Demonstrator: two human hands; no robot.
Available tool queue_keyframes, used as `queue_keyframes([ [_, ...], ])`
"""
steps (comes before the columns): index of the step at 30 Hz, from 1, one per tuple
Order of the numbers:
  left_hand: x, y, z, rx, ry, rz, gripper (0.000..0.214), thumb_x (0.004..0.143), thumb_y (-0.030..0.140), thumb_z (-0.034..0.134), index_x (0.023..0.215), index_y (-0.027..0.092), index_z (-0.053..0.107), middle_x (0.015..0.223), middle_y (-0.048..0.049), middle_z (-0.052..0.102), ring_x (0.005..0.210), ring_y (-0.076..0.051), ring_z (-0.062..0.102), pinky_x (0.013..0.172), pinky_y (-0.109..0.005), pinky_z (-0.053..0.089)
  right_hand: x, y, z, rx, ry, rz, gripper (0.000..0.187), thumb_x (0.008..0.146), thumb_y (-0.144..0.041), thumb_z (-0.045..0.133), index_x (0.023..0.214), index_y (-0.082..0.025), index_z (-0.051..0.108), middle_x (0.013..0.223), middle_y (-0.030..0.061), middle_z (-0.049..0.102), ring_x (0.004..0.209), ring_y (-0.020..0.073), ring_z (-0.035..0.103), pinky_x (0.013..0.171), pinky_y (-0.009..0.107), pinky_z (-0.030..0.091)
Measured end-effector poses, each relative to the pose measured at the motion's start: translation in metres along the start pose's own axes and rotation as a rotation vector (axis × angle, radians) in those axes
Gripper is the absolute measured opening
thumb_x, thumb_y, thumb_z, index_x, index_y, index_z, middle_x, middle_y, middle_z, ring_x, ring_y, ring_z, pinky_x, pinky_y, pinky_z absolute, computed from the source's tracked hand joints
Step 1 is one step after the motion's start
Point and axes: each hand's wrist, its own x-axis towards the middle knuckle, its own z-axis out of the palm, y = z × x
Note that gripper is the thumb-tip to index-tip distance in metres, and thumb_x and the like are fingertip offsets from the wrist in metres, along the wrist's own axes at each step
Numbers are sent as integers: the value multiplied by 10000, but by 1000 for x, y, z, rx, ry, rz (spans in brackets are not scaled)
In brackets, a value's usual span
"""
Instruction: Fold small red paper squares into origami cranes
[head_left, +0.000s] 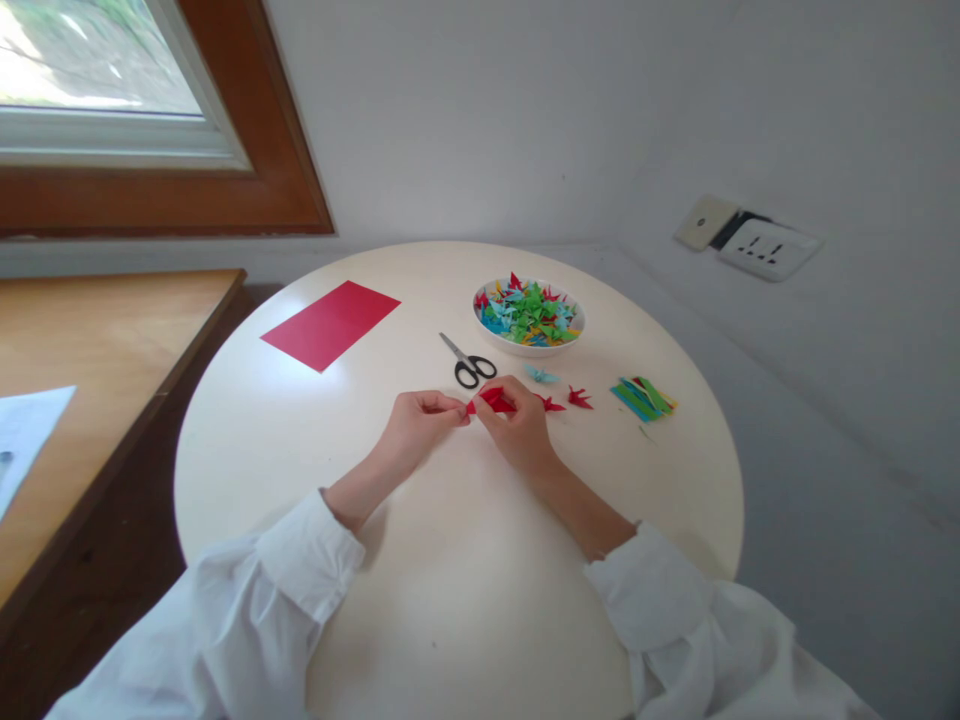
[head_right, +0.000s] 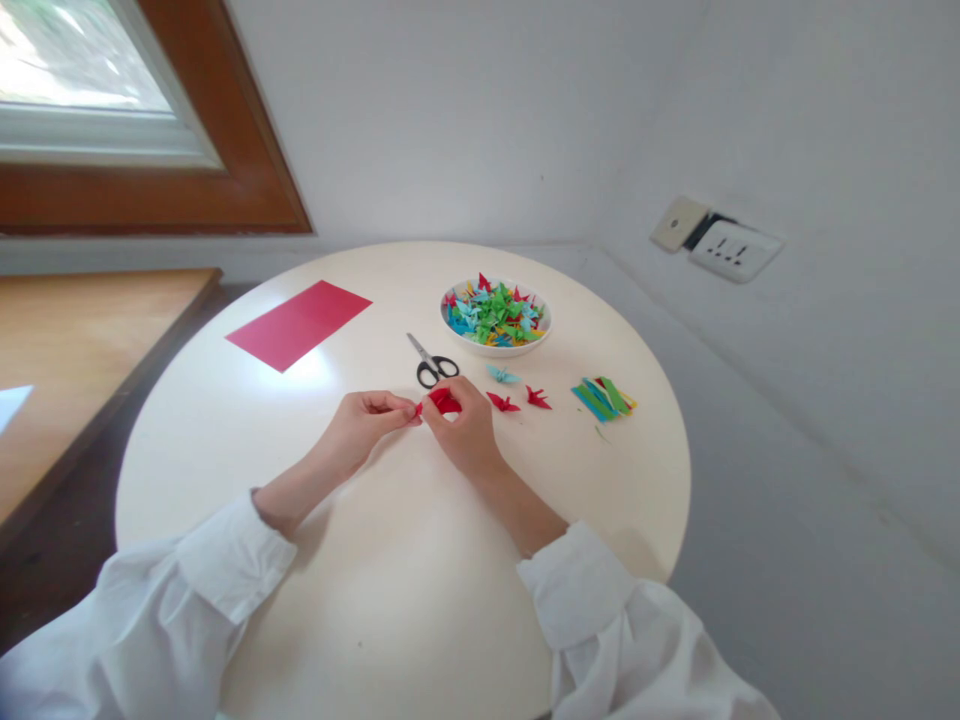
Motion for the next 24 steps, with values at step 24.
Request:
queue_keyframes([
  [24,1,-1,0,-178,43,14,301,502,264,796,674,128,589,598,-6,631,624,-137,628,678,-286,506,-1,-3,-1,-88,44,-64,53,737,-202,537,693,-202,508,708,17,560,650,150,547,622,287,467],
])
